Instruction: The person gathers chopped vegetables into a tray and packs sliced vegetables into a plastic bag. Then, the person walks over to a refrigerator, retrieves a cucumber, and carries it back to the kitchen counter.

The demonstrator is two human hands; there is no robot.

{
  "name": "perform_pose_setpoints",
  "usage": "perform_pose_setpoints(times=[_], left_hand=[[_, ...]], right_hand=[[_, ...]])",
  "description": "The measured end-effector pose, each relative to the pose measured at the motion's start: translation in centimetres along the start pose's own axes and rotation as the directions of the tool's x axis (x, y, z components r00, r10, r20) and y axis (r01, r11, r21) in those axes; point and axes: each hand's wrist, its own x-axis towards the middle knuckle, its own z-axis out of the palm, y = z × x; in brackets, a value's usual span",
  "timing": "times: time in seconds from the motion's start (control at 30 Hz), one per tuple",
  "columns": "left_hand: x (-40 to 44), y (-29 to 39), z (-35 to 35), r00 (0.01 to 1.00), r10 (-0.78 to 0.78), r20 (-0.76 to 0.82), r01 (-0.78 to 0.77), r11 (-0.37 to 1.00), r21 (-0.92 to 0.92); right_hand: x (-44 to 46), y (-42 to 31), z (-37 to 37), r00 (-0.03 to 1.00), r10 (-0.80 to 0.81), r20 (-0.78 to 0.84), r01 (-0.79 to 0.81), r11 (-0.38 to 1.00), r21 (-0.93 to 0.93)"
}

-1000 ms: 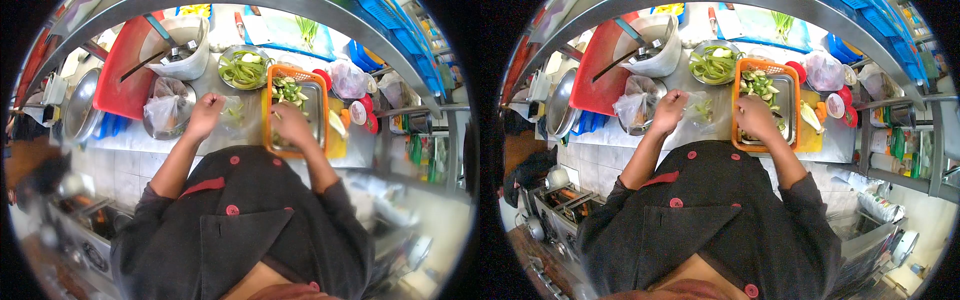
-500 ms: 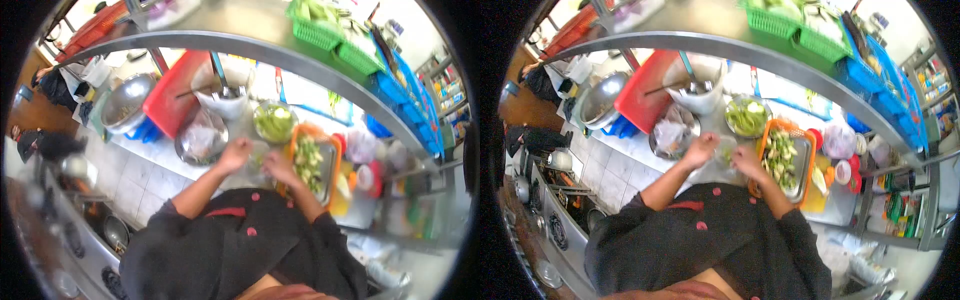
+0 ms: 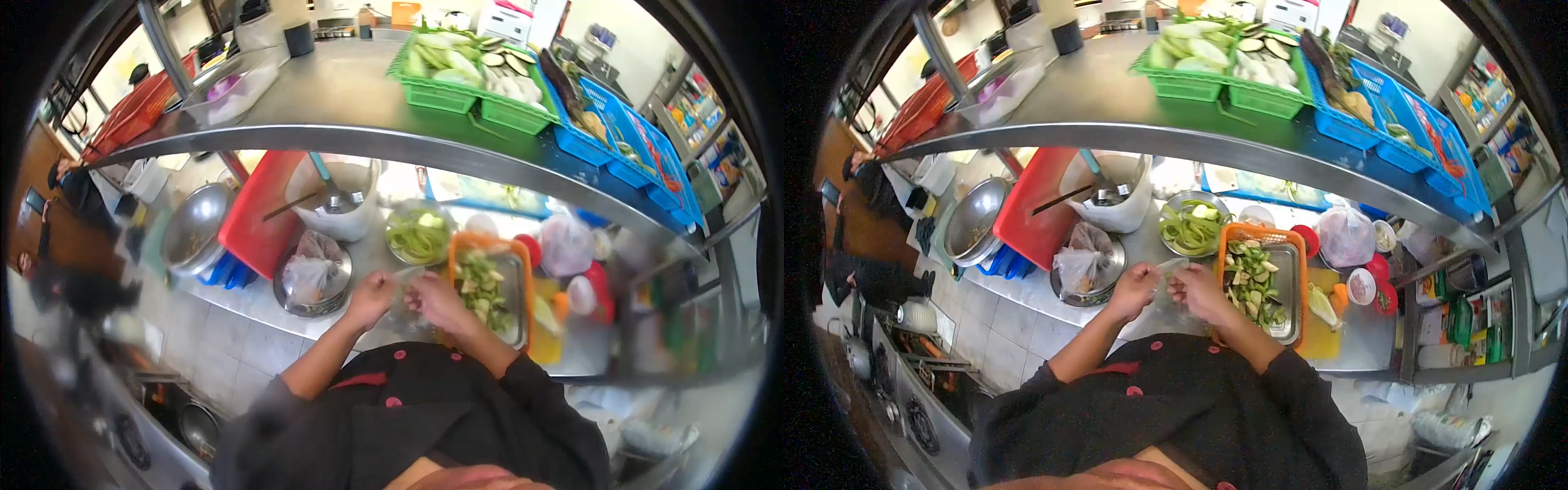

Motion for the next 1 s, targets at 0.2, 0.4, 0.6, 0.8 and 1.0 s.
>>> perform_pose_setpoints(times=[0.2,0.4,0.6,0.8,1.0], left_hand=[[-2.0,2.0,1.1,0.983,-0.180,-0.022,0.174,0.969,-0.175],[-3.2,3.2,1.5,0.970,-0.177,-0.165,0.130,0.957,-0.259],[-5.0,3.3,2.0,0.935,-0.205,-0.288,0.130,0.957,-0.260],[-5.5,1.0,1.8,0.933,-0.141,-0.331,0.100,0.986,-0.136],[-4.3,3.4,3.4,0.933,-0.231,-0.277,0.152,0.948,-0.279]], right_hand=[[-0.8,-1.8,-0.6,0.996,0.030,0.082,-0.052,0.960,0.275],[-3.0,-4.3,-2.4,0.992,0.033,0.125,0.006,0.956,-0.293],[-5.7,-7.3,-7.3,0.952,-0.284,0.110,0.218,0.382,-0.898],[-5.7,-0.1,-12.1,0.943,-0.223,0.249,0.198,-0.230,-0.953],[-7.5,0.1,-15.3,0.977,-0.119,0.177,0.151,-0.203,-0.967]])
